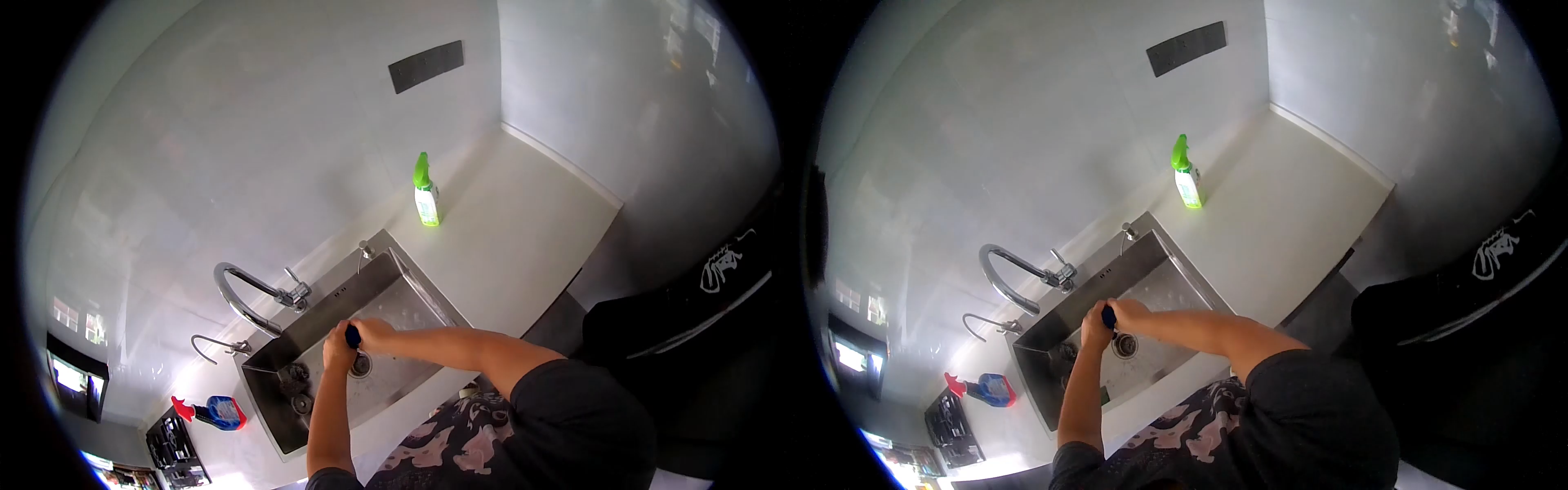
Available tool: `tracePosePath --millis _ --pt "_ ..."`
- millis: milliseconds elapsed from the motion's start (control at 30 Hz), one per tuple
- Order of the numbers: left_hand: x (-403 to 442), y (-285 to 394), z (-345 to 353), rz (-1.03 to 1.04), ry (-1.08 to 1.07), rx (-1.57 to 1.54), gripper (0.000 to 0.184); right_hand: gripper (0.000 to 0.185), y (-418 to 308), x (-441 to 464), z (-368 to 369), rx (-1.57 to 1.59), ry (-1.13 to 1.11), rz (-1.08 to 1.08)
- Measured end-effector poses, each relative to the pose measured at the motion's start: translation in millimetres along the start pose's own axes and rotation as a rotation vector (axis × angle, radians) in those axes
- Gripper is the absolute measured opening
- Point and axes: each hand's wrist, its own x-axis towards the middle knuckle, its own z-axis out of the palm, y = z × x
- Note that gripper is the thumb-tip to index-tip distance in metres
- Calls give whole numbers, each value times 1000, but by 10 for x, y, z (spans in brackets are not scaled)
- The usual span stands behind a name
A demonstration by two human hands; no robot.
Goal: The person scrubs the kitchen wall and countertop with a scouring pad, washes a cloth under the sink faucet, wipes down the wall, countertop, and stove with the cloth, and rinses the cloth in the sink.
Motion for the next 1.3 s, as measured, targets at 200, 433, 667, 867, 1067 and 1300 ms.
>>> tracePosePath --millis 200,433,667,867,1067,1300 --pt "-208 -91 49 -179 -19 -44 41 38 -231 -58 -68 -238 -176 11" --pt "-513 -380 47 -191 -78 -29 46 24 -396 -20 241 -537 -364 -161" --pt "-560 -648 -31 -214 -157 -173 45 22 -596 40 375 -675 -416 -358" --pt "-540 -596 -48 -194 -218 -228 44 20 -443 28 453 -665 -376 -343" --pt "-570 -501 169 -29 -190 -392 67 74 81 -83 258 -242 -444 -168" --pt "-382 -149 218 -94 -115 -410 57 37 707 -151 -452 -175 -563 -146"
